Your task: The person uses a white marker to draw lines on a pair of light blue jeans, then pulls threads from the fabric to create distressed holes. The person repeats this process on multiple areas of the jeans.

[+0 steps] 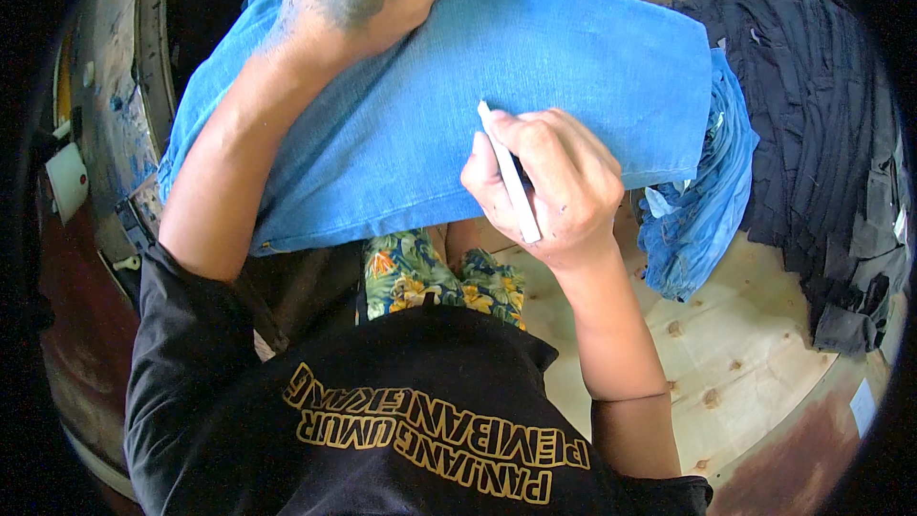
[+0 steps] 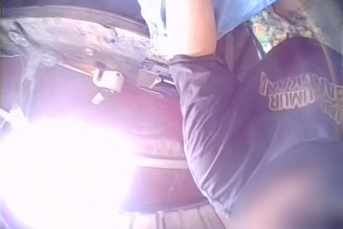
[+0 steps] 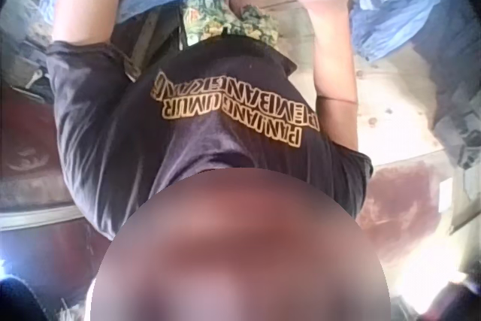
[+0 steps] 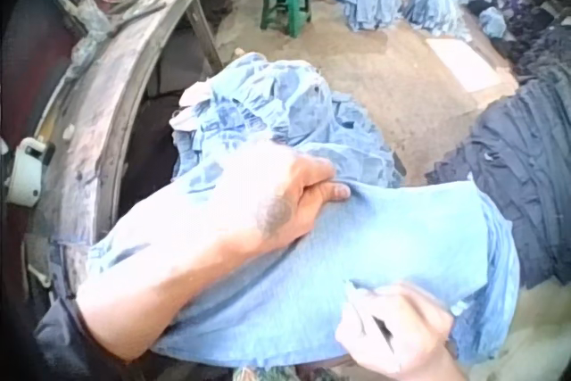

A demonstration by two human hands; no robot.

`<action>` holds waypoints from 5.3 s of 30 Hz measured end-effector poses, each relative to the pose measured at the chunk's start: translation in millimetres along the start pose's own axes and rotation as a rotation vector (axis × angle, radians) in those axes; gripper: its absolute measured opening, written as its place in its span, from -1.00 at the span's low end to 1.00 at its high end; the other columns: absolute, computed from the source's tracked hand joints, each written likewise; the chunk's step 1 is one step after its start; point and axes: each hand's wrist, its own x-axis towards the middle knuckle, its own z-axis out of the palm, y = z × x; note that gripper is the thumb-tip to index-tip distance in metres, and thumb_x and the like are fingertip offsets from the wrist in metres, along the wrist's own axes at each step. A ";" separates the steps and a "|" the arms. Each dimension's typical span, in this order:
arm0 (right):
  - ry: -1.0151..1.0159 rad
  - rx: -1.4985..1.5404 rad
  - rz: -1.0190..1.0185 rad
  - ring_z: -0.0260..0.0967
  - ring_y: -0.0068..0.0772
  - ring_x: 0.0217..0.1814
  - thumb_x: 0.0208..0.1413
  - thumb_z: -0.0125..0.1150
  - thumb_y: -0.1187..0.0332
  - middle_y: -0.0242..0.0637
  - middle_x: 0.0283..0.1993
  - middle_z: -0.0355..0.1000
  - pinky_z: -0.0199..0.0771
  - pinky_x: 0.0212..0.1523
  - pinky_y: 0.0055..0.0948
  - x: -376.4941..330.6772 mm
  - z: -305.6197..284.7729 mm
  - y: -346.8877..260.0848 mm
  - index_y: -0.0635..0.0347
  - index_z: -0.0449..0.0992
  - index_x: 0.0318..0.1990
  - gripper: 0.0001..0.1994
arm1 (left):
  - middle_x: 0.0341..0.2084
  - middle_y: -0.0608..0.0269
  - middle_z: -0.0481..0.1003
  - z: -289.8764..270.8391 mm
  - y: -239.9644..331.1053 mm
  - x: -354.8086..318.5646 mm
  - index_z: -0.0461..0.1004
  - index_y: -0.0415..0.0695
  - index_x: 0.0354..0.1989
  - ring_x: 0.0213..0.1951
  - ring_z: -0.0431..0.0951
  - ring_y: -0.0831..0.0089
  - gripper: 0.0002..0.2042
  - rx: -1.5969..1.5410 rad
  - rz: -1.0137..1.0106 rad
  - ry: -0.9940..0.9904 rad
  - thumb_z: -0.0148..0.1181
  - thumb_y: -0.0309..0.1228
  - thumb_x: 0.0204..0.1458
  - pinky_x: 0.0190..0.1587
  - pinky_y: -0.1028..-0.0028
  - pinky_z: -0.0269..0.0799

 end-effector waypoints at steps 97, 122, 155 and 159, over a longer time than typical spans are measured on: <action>0.179 -0.009 -0.006 0.41 -0.35 -0.61 -0.13 0.38 0.69 -0.24 -0.55 0.43 0.42 -0.57 -0.45 -13.7 40.2 -5.7 0.27 0.57 -0.37 -0.83 | -0.59 -0.18 0.58 -2.3 4.3 8.0 0.71 -0.32 -0.33 -0.60 0.55 0.28 -0.74 -0.117 -0.168 -0.108 0.35 -0.33 0.26 -0.42 0.22 0.43; 0.188 0.116 0.015 0.39 -0.29 -0.64 -0.17 0.39 0.67 -0.27 -0.57 0.41 0.40 -0.60 -0.41 -24.8 36.5 -4.5 0.26 0.57 -0.34 -0.80 | -0.63 -0.13 0.54 -0.3 5.9 11.1 0.67 -0.33 -0.40 -0.60 0.52 0.32 -0.70 -0.134 -0.223 -0.190 0.36 -0.30 0.26 -0.41 0.20 0.41; 0.141 0.101 -0.034 0.45 -0.19 -0.54 -0.06 0.40 0.68 -0.21 -0.46 0.44 0.51 -0.49 -0.30 -3.5 12.0 -35.1 0.28 0.59 -0.23 -0.78 | -0.44 -0.07 0.66 -42.0 14.4 11.3 0.73 -0.16 -0.23 -0.34 0.71 0.03 -0.77 -0.089 -0.264 -0.424 0.33 -0.23 0.25 -0.22 0.16 0.56; 0.121 0.056 0.003 0.41 -0.18 -0.57 -0.04 0.41 0.66 -0.23 -0.51 0.40 0.47 -0.51 -0.31 22.9 27.7 -25.5 0.22 0.56 -0.31 -0.82 | -0.31 0.02 0.70 -28.5 14.6 3.4 0.74 -0.09 -0.25 -0.22 0.71 -0.05 -0.79 0.014 0.025 -0.175 0.30 -0.24 0.20 -0.14 0.11 0.61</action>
